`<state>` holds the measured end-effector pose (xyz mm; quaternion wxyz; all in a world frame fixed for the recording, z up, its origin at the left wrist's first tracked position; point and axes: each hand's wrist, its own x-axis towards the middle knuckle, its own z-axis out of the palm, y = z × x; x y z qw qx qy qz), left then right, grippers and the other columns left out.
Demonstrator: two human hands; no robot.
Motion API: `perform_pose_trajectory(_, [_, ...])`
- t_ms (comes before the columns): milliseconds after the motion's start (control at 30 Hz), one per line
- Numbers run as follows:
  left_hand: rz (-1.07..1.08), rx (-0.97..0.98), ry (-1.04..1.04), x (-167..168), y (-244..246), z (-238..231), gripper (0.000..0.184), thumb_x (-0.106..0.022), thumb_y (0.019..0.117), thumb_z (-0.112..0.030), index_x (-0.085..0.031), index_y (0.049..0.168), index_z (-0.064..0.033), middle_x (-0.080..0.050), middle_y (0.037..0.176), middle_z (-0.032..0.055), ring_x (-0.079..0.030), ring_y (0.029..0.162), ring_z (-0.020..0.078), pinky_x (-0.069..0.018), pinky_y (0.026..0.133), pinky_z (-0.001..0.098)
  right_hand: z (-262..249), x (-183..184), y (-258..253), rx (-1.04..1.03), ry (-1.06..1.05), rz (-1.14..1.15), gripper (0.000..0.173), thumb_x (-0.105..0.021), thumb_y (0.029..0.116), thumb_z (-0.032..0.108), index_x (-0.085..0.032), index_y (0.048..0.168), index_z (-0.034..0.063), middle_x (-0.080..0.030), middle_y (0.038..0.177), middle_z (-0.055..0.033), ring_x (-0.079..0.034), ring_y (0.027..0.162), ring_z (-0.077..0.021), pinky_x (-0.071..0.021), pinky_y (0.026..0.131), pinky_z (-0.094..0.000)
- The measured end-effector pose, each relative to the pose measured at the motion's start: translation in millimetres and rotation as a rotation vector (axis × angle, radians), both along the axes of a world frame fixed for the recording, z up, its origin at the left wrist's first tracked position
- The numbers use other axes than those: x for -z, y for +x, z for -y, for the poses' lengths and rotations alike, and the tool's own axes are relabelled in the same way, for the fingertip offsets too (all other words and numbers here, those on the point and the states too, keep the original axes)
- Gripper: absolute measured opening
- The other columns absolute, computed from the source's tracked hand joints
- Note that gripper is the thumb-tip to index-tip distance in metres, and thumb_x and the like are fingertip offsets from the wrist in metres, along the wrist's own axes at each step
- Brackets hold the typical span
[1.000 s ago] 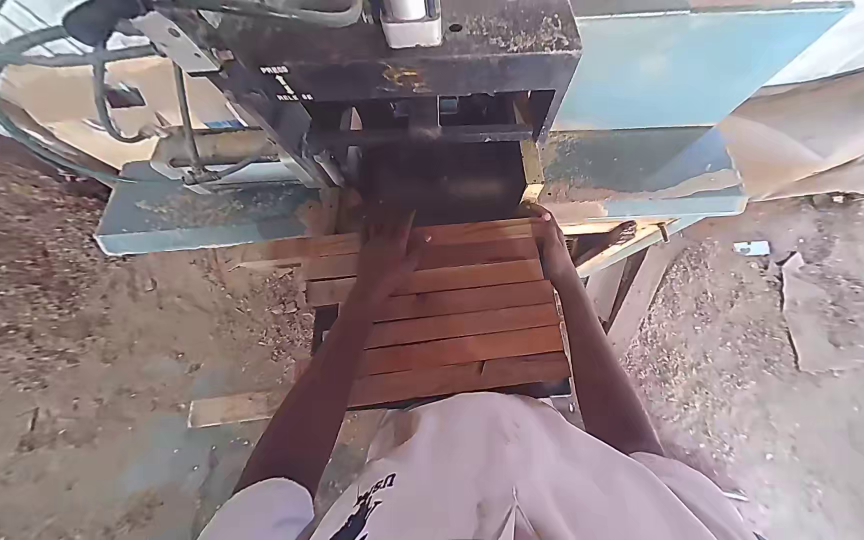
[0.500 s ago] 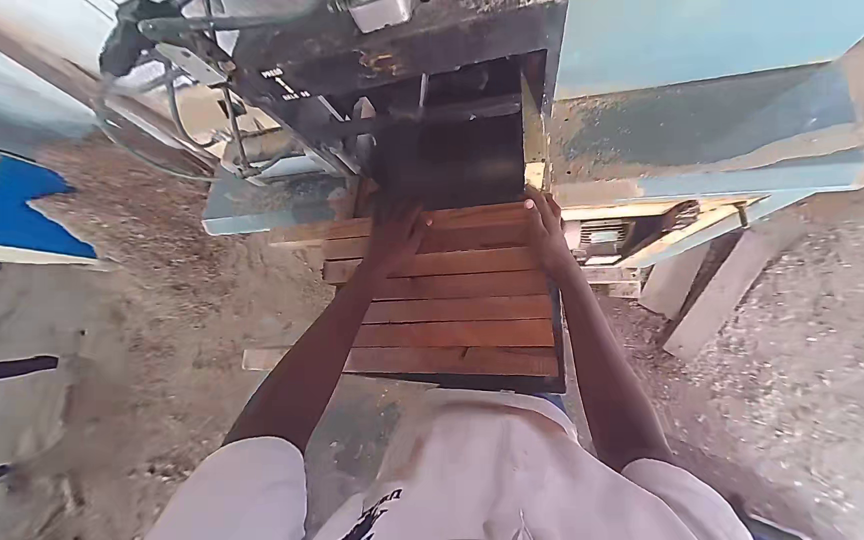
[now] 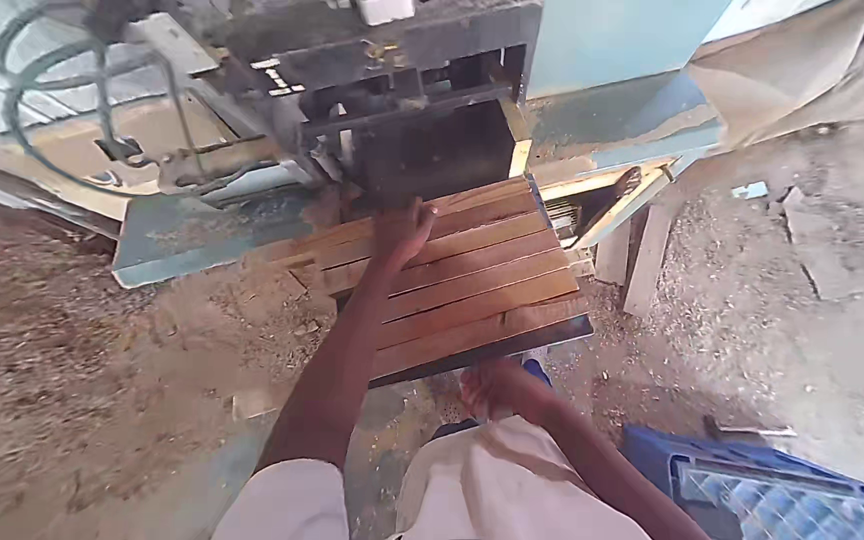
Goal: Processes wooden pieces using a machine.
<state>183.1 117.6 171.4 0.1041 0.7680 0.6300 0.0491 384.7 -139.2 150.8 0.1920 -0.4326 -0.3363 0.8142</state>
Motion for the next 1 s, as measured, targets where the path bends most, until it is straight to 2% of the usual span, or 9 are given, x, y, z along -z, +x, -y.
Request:
perform_pose_trajectory(167, [0.06, -0.028, 0.0, -3, -28, 16, 0.065, -0.034, 0.1058, -0.059, -0.058, 0.142, -0.0098, -0.058, 0.142, 0.0208, -0.049, 0.137, 0.0416, -0.0313, 0.113, 0.0673, -23, -17, -27, 0.224, -0.113, 0.151, 0.031, -0.034, 0.1081, 0.011, -0.062, 0.11, -0.0002, -0.074, 0.09, -0.0055, -0.069, 0.075, -0.0108, -0.0548, 0.065, -0.0257])
perform_pose_trajectory(333, [0.232, -0.114, -0.181, -22, -97, 60, 0.07, -0.054, 0.1007, -0.056, -0.055, 0.143, -0.0009, -0.058, 0.138, 0.0285, -0.053, 0.132, 0.0465, -0.039, 0.11, 0.0651, -43, -26, 2, 0.184, 0.078, 0.28, 0.049, -0.023, 0.1091, 0.025, -0.065, 0.109, -0.001, -0.076, 0.088, -0.0081, -0.071, 0.075, -0.0131, -0.0548, 0.064, -0.029])
perform_pose_trajectory(433, [0.326, -0.228, -0.297, -41, -121, 105, 0.064, -0.06, 0.1023, -0.041, -0.048, 0.147, 0.0031, -0.054, 0.141, 0.0309, -0.051, 0.134, 0.0452, -0.0358, 0.113, 0.0611, -74, -22, 6, 0.228, 0.183, 0.422, 0.048, -0.029, 0.1125, 0.028, -0.063, 0.098, -0.0011, -0.069, 0.07, -0.0048, -0.066, 0.057, -0.0112, -0.0536, 0.053, -0.0264])
perform_pose_trajectory(500, [0.293, -0.33, -0.255, -42, -123, 123, 0.061, -0.059, 0.1023, -0.043, -0.052, 0.143, 0.0028, -0.057, 0.139, 0.0291, -0.054, 0.132, 0.0432, -0.0382, 0.112, 0.0598, -95, -17, 2, 0.136, 0.312, 0.566, 0.041, -0.04, 0.1111, 0.032, -0.063, 0.094, 0.0019, -0.064, 0.065, -0.0013, -0.061, 0.053, -0.0089, -0.0517, 0.052, -0.0259])
perform_pose_trajectory(600, [0.322, -0.362, -0.114, -13, -136, 119, 0.059, -0.063, 0.0989, -0.047, -0.061, 0.13, 0.0042, -0.063, 0.125, 0.0274, -0.062, 0.118, 0.043, -0.046, 0.102, 0.0631, -102, -21, -8, -0.051, 0.49, 0.841, 0.045, -0.06, 0.1003, 0.047, -0.069, 0.107, 0.0039, -0.07, 0.086, -0.0095, -0.069, 0.076, -0.0226, -0.0556, 0.074, -0.0471])
perform_pose_trajectory(667, [0.344, -0.404, -0.118, -7, -133, 118, 0.055, -0.065, 0.0999, -0.041, -0.061, 0.128, 0.0056, -0.062, 0.125, 0.0275, -0.062, 0.117, 0.0433, -0.0463, 0.101, 0.0635, -102, -26, -10, -0.106, 0.552, 0.939, 0.052, -0.062, 0.0977, 0.053, -0.069, 0.11, 0.0032, -0.071, 0.094, -0.015, -0.07, 0.089, -0.0319, -0.0518, 0.081, -0.0564])
perform_pose_trajectory(833, [0.268, -0.537, -0.055, -4, -104, 99, 0.057, -0.061, 0.1023, -0.043, -0.058, 0.126, 0.0087, -0.06, 0.127, 0.031, -0.06, 0.118, 0.0476, -0.0453, 0.098, 0.067, -162, -27, 10, -0.153, 0.632, 0.935, 0.053, -0.057, 0.1027, 0.049, -0.067, 0.117, -0.0017, -0.07, 0.106, -0.0223, -0.068, 0.103, -0.038, -0.0499, 0.092, -0.0587])
perform_pose_trajectory(900, [0.256, -0.581, -0.03, -3, -84, 83, 0.059, -0.059, 0.1026, -0.044, -0.059, 0.126, 0.0095, -0.06, 0.126, 0.0328, -0.06, 0.118, 0.0493, -0.0453, 0.099, 0.0682, -185, -21, 21, -0.066, 0.689, 0.961, 0.052, -0.056, 0.104, 0.047, -0.064, 0.121, -0.0022, -0.068, 0.108, -0.0247, -0.067, 0.104, -0.0412, -0.0501, 0.089, -0.0612])
perform_pose_trajectory(1000, [0.298, -0.616, -0.025, -9, -51, 55, 0.06, -0.056, 0.1034, -0.046, -0.059, 0.127, 0.009, -0.06, 0.126, 0.0329, -0.059, 0.12, 0.0487, -0.0454, 0.101, 0.0673, -211, -21, 29, 0.061, 0.726, 1.071, 0.055, -0.049, 0.1068, 0.044, -0.054, 0.142, 0.0022, -0.06, 0.133, -0.0254, -0.061, 0.12, -0.0435, -0.0501, 0.095, -0.0624])
